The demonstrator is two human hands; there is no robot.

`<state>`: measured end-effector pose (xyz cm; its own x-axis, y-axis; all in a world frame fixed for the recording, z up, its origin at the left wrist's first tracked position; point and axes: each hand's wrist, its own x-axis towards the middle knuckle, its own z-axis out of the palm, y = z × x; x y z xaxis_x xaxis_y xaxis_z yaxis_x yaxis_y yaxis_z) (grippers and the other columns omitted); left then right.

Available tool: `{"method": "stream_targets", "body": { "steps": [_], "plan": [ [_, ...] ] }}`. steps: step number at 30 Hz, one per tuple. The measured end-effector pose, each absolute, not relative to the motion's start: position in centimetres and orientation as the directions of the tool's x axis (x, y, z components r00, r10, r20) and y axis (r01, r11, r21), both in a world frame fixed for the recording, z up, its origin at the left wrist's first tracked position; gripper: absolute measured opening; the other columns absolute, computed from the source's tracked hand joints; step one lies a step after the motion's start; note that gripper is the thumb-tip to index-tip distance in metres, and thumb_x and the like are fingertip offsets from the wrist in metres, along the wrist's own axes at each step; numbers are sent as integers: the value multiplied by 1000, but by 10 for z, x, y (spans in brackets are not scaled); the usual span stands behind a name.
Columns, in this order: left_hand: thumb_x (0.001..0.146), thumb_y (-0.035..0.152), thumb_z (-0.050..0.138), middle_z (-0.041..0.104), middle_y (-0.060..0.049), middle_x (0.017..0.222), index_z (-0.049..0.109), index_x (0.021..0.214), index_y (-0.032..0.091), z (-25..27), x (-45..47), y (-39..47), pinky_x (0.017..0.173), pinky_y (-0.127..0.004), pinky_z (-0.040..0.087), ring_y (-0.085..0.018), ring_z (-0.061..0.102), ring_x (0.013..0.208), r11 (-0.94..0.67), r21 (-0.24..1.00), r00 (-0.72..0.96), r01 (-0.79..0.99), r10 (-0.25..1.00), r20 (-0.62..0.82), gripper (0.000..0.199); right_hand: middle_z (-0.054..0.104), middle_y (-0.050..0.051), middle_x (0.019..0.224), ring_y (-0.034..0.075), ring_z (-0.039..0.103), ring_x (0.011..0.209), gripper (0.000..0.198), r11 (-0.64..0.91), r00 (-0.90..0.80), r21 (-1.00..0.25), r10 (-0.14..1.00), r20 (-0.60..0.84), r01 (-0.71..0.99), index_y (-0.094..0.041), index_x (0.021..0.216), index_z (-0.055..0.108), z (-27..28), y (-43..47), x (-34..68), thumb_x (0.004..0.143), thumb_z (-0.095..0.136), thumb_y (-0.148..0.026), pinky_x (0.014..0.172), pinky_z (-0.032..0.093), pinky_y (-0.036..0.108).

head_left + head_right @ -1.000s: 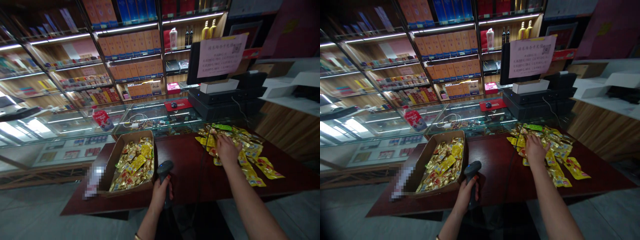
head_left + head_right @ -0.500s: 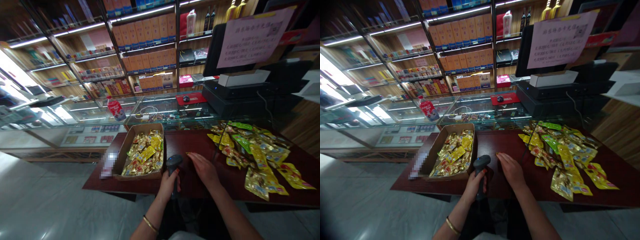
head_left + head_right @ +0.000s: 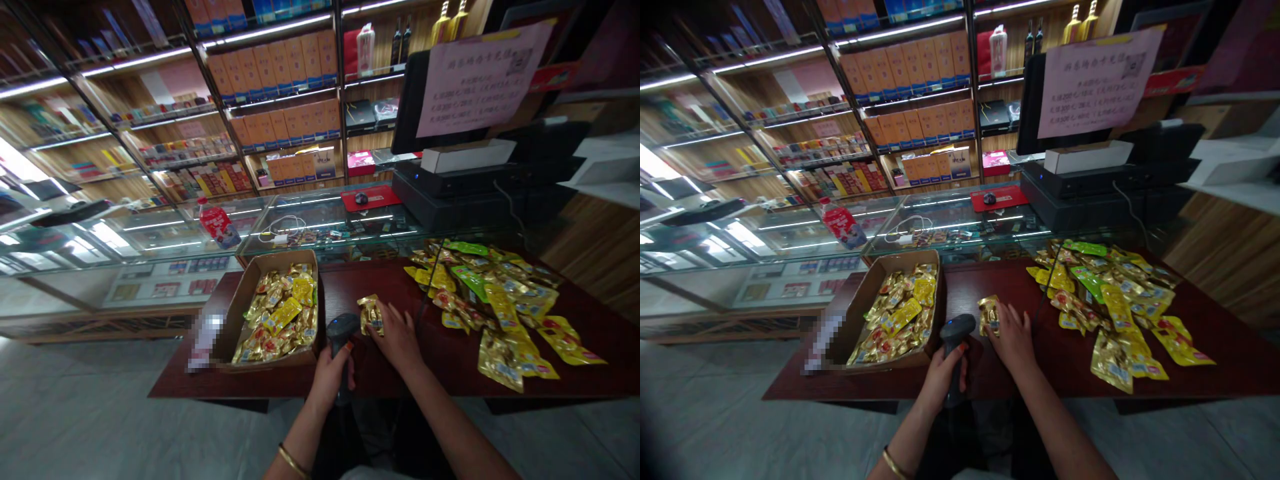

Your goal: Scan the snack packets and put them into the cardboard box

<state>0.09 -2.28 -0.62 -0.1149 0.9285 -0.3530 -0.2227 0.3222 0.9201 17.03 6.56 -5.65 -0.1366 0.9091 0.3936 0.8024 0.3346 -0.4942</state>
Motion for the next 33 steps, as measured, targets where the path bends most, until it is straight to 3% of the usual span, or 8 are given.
{"method": "stream_targets", "body": {
  "steps": [5, 10, 15, 33],
  "plan": [
    [70, 66, 74, 58, 5, 50, 63, 85, 16, -4, 1, -22, 34, -20, 34, -10, 49, 31, 334, 917, -119, -217, 924, -364, 53, 65, 13, 135, 30, 62, 123, 60, 361, -136, -657, 920, 368, 662, -25, 148, 44, -51, 67, 177, 90, 56, -27, 103, 48, 49],
    [69, 68, 75, 57, 6, 50, 62, 90, 16, 1, 4, -27, 33, -20, 35, -10, 48, 31, 343, 922, -95, -181, 927, -363, 58, 63, 13, 135, 26, 63, 122, 59, 328, 4, -795, 924, 384, 511, -22, 148, 46, -51, 70, 181, 89, 52, -26, 103, 51, 44],
    [74, 65, 74, 56, 6, 52, 63, 101, 14, 12, 12, -39, 33, -20, 36, -9, 46, 32, 306, 942, -7, -137, 951, -310, 58, 66, 12, 134, 26, 63, 123, 47, 301, -4, -830, 941, 339, 469, -23, 138, 60, -53, 74, 185, 93, 46, -30, 106, 50, 42],
    [78, 56, 72, 56, 6, 51, 58, 84, 17, 35, 18, -40, 33, -19, 38, -9, 47, 33, 274, 956, 59, -99, 961, -270, 42, 68, 12, 136, 24, 66, 123, 62, 293, 52, -850, 936, 349, 438, -19, 147, 53, -65, 77, 186, 86, 45, -19, 106, 53, 40]
  ]
}}
